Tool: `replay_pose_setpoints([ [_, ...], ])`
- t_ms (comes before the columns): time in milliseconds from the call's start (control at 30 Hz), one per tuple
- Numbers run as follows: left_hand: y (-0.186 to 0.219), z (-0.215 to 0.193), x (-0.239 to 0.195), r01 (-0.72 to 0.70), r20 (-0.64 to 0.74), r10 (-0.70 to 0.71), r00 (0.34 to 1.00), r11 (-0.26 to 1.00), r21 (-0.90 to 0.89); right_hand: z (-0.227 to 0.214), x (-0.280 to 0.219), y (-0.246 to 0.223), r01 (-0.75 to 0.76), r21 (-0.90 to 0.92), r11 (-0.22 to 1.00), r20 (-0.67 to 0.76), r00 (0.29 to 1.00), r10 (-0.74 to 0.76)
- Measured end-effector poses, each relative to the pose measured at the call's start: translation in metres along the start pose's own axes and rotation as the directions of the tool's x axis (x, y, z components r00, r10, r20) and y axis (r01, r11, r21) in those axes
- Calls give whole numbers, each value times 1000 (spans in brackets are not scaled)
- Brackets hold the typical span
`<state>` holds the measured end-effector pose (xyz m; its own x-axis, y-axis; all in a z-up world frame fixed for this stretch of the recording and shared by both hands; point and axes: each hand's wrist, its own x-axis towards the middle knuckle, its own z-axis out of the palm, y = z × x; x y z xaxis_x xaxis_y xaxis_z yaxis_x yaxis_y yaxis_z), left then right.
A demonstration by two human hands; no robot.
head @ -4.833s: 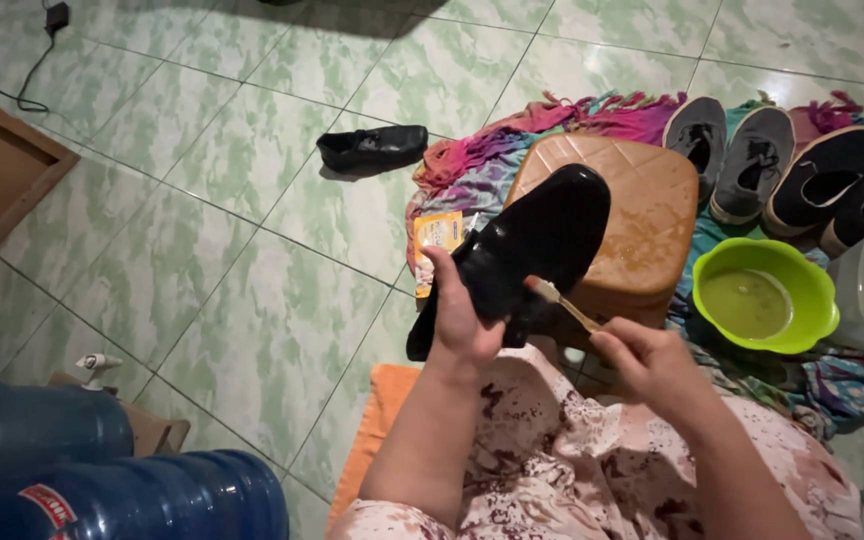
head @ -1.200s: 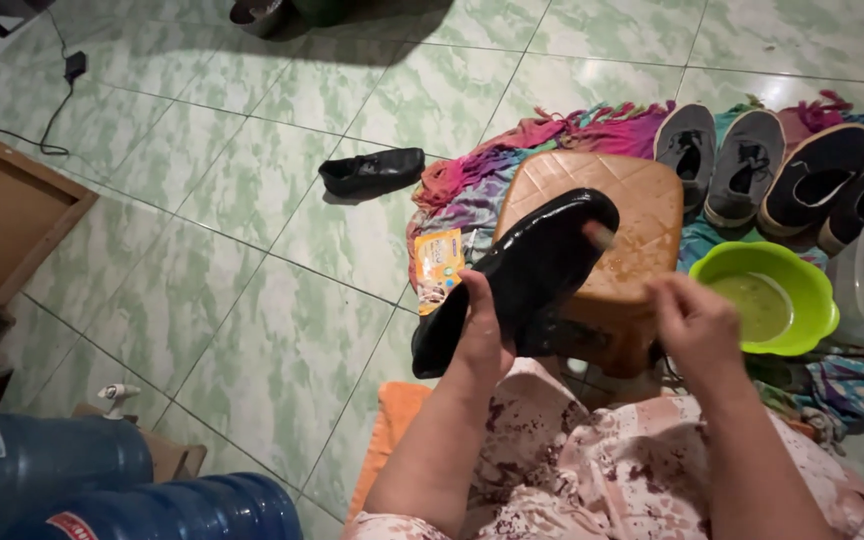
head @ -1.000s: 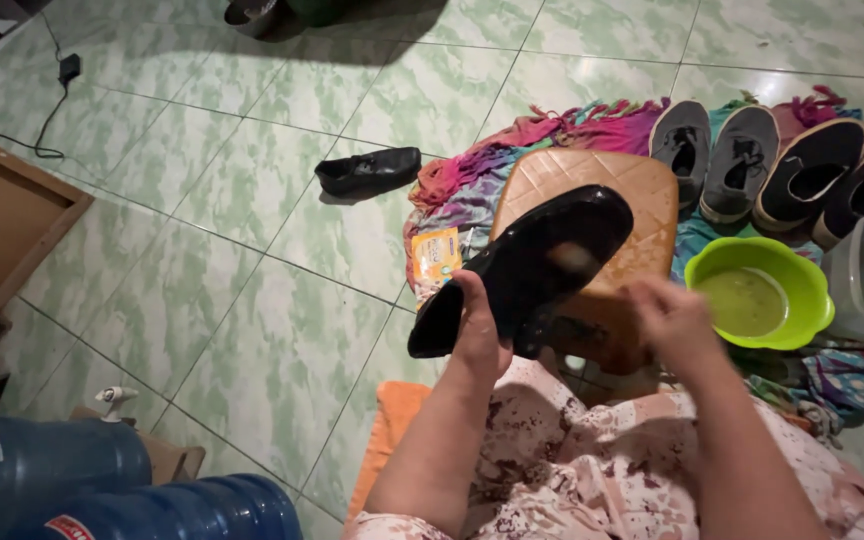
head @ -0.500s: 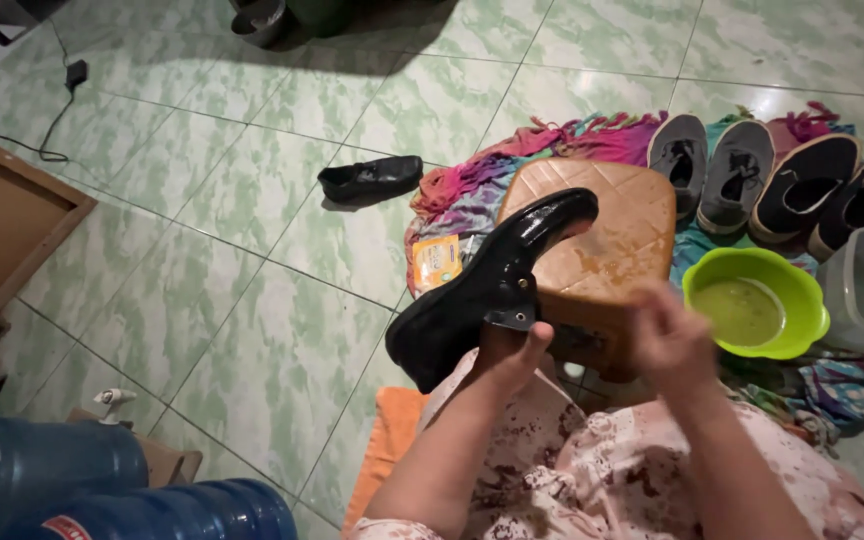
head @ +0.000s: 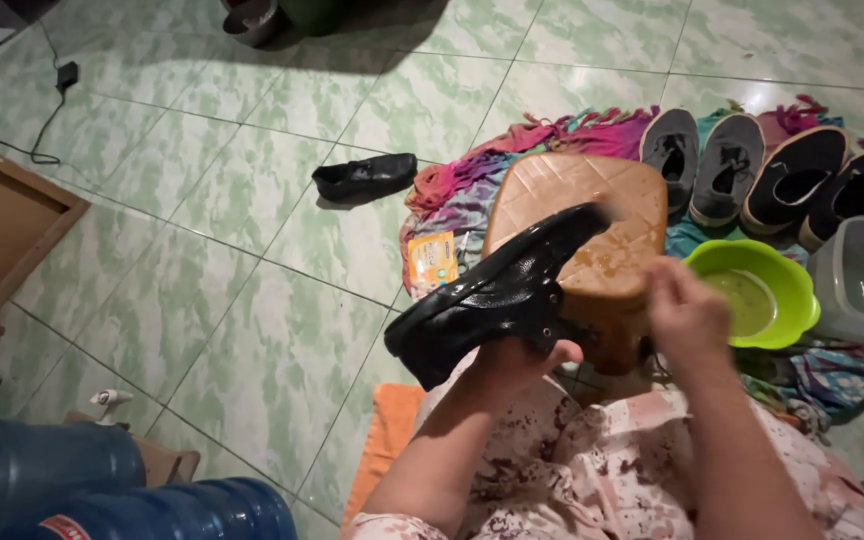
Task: The person sits on the floor and scrubs a black shoe with a brush dipped in a green bowl of liquid. They repeatedly scrub the shoe's upper and sole, then briefly hold a smartphone before resuming scrubbing.
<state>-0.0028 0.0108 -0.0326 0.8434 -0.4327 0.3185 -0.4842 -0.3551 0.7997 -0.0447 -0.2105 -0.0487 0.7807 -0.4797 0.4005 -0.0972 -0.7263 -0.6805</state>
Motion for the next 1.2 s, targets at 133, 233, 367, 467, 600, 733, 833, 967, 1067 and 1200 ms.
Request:
replay_pose_setpoints([
  [133, 16, -7, 7, 163, 62, -164, 985, 987, 14, -16, -10, -28, 45, -24, 999, 45, 998, -44],
  [233, 25, -6, 3, 285, 123, -286, 950, 958, 27, -3, -15, -24, 5, 23, 1000, 102, 995, -7],
  [367, 31, -11, 4, 439, 175, -442, 880, 897, 57, -12, 22, 26, -113, -93, 989, 103, 987, 123],
  [467, -22, 5, -12, 408, 160, -379, 912, 882, -236, -21, -2, -4, 66, 103, 992, 60, 996, -72],
  [600, 24, -26, 9, 394, 133, -372, 919, 877, -274, 20, 2, 1, 211, 28, 977, -32, 977, -210],
  [733, 72, -55, 9, 334, 32, -345, 938, 874, -354, 14, 13, 50, 165, -133, 977, -159, 970, -186],
  [833, 88, -56, 20, 250, 13, -268, 963, 879, -406, 21, 1, 25, 162, -30, 986, -85, 983, -164],
  [967, -115, 12, -4, 104, -49, -102, 994, 994, 43, 56, 6, 69, 351, -356, 866, -21, 923, -383],
  [1067, 49, -45, 15, 22, -83, -23, 996, 1000, -16, 11, 19, 60, 150, -110, 982, -122, 979, -164],
  [1200, 46, -47, 18, 80, -95, -92, 991, 990, -119, 14, -1, 16, 147, -42, 988, -27, 989, -148],
])
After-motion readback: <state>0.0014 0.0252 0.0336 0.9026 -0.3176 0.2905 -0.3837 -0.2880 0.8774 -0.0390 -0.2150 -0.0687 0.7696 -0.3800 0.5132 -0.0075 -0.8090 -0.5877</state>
